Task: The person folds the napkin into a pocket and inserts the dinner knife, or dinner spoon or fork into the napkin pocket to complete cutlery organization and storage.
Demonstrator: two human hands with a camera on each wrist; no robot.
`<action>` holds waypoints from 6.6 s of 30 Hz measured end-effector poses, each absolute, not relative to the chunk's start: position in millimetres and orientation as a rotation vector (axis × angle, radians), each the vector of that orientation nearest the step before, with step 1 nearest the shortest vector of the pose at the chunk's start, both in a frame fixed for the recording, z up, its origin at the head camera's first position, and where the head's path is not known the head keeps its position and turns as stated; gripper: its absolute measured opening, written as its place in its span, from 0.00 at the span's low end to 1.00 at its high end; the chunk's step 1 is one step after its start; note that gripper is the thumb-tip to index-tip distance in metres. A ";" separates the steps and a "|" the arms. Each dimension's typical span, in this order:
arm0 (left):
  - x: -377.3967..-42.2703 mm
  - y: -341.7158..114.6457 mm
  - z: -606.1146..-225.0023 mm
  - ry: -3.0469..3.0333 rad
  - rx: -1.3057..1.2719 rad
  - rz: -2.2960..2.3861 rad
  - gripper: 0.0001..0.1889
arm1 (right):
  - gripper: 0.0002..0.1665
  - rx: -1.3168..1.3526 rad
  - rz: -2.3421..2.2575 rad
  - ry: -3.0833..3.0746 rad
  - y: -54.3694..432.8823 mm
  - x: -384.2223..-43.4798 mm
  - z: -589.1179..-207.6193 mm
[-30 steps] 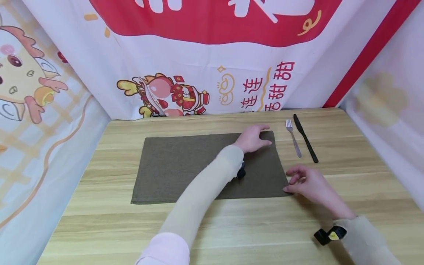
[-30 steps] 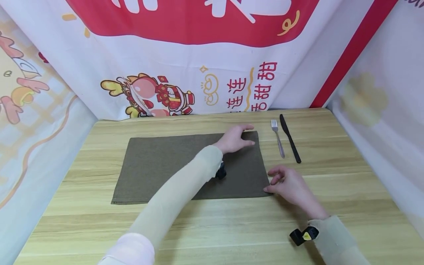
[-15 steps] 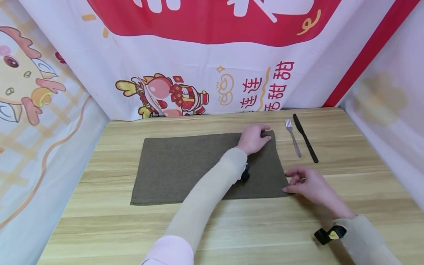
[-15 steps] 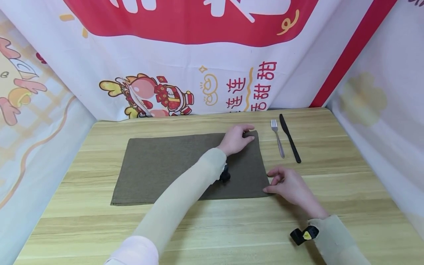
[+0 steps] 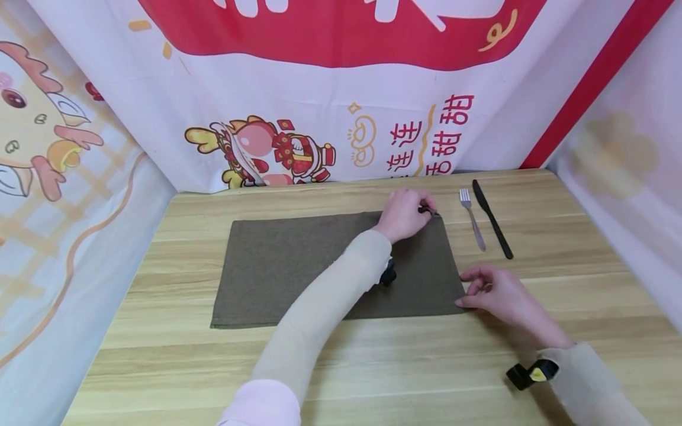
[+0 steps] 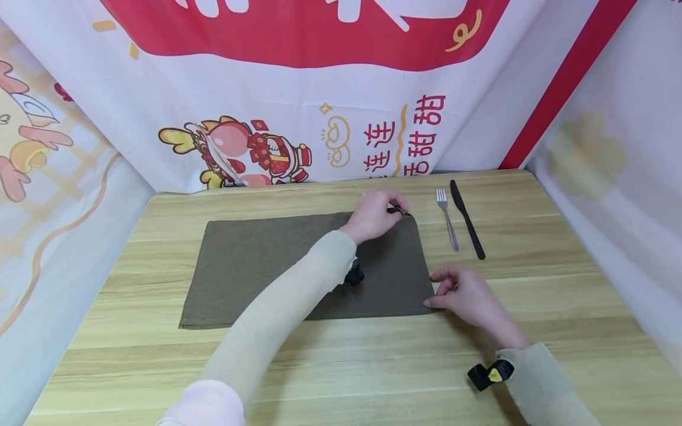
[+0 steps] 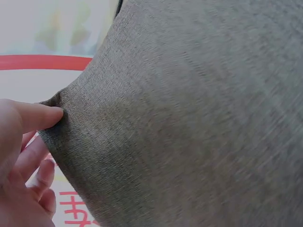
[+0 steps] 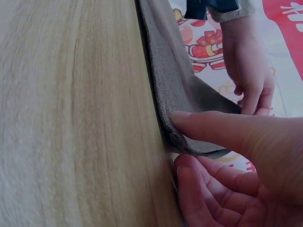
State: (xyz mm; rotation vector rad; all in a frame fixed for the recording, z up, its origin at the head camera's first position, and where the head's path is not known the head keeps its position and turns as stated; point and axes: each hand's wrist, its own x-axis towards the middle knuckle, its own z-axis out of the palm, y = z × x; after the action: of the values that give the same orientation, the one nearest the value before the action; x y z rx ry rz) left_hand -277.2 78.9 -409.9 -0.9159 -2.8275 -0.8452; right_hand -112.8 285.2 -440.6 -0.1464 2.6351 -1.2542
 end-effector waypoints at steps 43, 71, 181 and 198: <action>-284.3 52.3 -377.8 -2.655 -0.831 -1.401 0.03 | 0.18 -0.125 -1.354 2.617 300.4 -129.7 -435.3; -275.1 72.4 -358.6 -2.440 -1.002 -1.595 0.06 | 0.07 0.202 -1.974 2.962 338.8 -110.9 -363.4; -277.5 -144.2 -440.5 -3.021 -0.187 -1.285 0.17 | 0.17 -1.085 -1.247 2.345 83.9 -115.0 -437.2; -278.7 -152.6 -429.7 -3.169 -0.222 -1.167 0.11 | 0.24 -0.491 -1.406 2.552 205.7 -153.0 -416.2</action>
State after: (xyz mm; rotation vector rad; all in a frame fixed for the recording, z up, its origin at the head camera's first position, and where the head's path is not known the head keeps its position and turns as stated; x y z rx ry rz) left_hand -278.7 -152.6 -429.7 -0.2223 -3.1687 -1.1675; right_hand -153.0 205.7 -416.2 -0.4906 2.5522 -1.4056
